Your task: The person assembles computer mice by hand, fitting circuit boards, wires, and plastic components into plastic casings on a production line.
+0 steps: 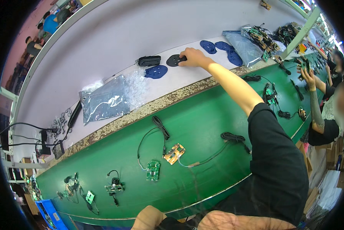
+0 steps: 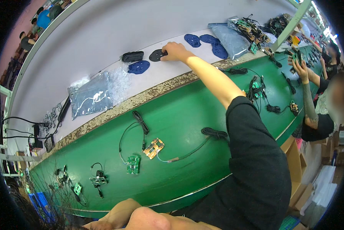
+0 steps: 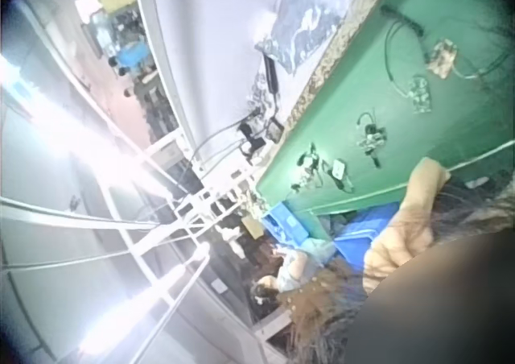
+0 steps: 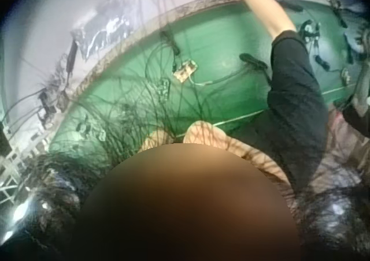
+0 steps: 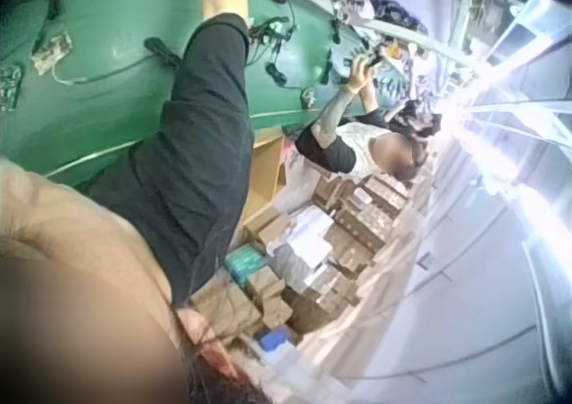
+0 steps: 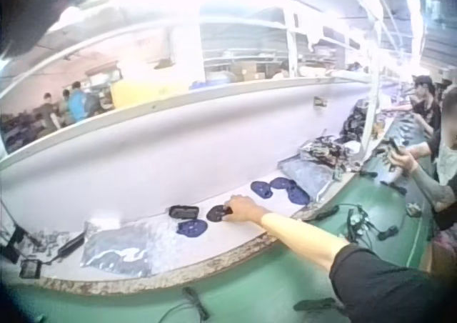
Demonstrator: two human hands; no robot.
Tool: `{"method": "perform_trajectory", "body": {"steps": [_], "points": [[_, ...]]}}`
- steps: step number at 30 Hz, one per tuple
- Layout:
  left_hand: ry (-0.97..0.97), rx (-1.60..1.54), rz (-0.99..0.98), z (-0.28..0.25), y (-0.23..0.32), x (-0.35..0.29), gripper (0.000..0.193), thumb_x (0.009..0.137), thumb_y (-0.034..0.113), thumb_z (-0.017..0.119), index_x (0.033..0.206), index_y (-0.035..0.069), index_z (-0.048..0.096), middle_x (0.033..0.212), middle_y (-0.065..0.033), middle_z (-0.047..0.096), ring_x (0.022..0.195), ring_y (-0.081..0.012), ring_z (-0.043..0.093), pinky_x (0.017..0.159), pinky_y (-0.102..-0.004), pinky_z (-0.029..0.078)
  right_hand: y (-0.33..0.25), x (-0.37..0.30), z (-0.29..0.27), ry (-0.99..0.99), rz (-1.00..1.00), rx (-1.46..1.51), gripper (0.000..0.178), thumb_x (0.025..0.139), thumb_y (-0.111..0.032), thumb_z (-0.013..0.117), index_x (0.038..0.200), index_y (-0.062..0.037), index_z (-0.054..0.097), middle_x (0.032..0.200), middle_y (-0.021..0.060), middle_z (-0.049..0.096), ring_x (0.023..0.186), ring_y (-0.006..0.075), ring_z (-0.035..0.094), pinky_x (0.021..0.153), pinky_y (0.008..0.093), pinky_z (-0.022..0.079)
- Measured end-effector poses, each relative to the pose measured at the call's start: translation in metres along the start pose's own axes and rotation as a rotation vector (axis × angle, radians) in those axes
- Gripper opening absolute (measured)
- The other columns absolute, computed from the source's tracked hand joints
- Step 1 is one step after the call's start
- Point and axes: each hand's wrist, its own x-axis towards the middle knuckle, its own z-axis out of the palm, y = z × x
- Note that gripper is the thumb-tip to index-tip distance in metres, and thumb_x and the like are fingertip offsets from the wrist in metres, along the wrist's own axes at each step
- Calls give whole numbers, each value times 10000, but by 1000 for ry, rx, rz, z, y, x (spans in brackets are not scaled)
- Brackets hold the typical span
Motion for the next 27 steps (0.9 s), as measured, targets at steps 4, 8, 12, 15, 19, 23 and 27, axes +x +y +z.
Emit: {"method": "perform_trajectory", "body": {"steps": [4, 8, 12, 15, 19, 23, 27], "points": [[-25, -50, 15, 5, 6, 6, 236, 825, -86, 575, 973, 97, 563, 838, 21, 580, 731, -92, 588, 575, -287, 550, 36, -33, 4, 62, -116, 96, 411, 819, -373, 757, 1122, -97, 718, 1124, 152, 646, 1102, 335, 612, 930, 440, 495], [-76, -76, 24, 14, 3, 16, 229, 820, -83, 581, 964, 95, 565, 838, 22, 585, 729, -94, 596, 572, -288, 552, 45, -60, 5, 97, -72, 111, 374, 834, -323, 746, 1114, -77, 716, 1122, 167, 644, 1104, 356, 607, 924, 444, 491], [-126, -90, 26, 29, 10, 29, 223, 816, -81, 586, 955, 93, 566, 838, 22, 589, 728, -96, 604, 569, -290, 554, 54, -89, 9, 243, -73, 149, 294, 841, -231, 739, 1048, -24, 707, 1032, 173, 658, 1016, 375, 628, 894, 457, 492], [-174, -68, 25, 48, 23, 40, 219, 813, -79, 590, 948, 92, 568, 837, 22, 592, 726, -97, 611, 567, -291, 555, 61, -116, 1, 339, -122, 169, 239, 826, -221, 741, 978, -38, 720, 983, 159, 673, 982, 378, 646, 881, 457, 514], [-238, -84, 25, 60, 35, 50, 213, 809, -76, 595, 938, 90, 569, 837, 23, 597, 725, -99, 619, 564, -293, 557, 42, -176, -26, 469, -147, 303, 188, 851, -174, 727, 953, -17, 707, 925, 151, 660, 877, 347, 648, 781, 438, 509], [-102, -560, -420, 54, 62, 52, 201, 782, -73, 614, 906, 80, 576, 839, 14, 626, 681, -103, 637, 551, -295, 560, 31, -284, -42, 577, -193, 388, 175, 867, -154, 725, 964, -11, 697, 900, 127, 651, 851, 317, 644, 771, 404, 512], [-95, -636, -336, 63, 63, 45, 206, 776, -77, 616, 906, 78, 577, 839, 11, 630, 673, -104, 635, 546, -296, 559, 23, -401, -49, 632, -76, 418, 161, 850, -80, 753, 979, 4, 703, 904, 107, 666, 810, 246, 662, 709, 348, 533]]}}
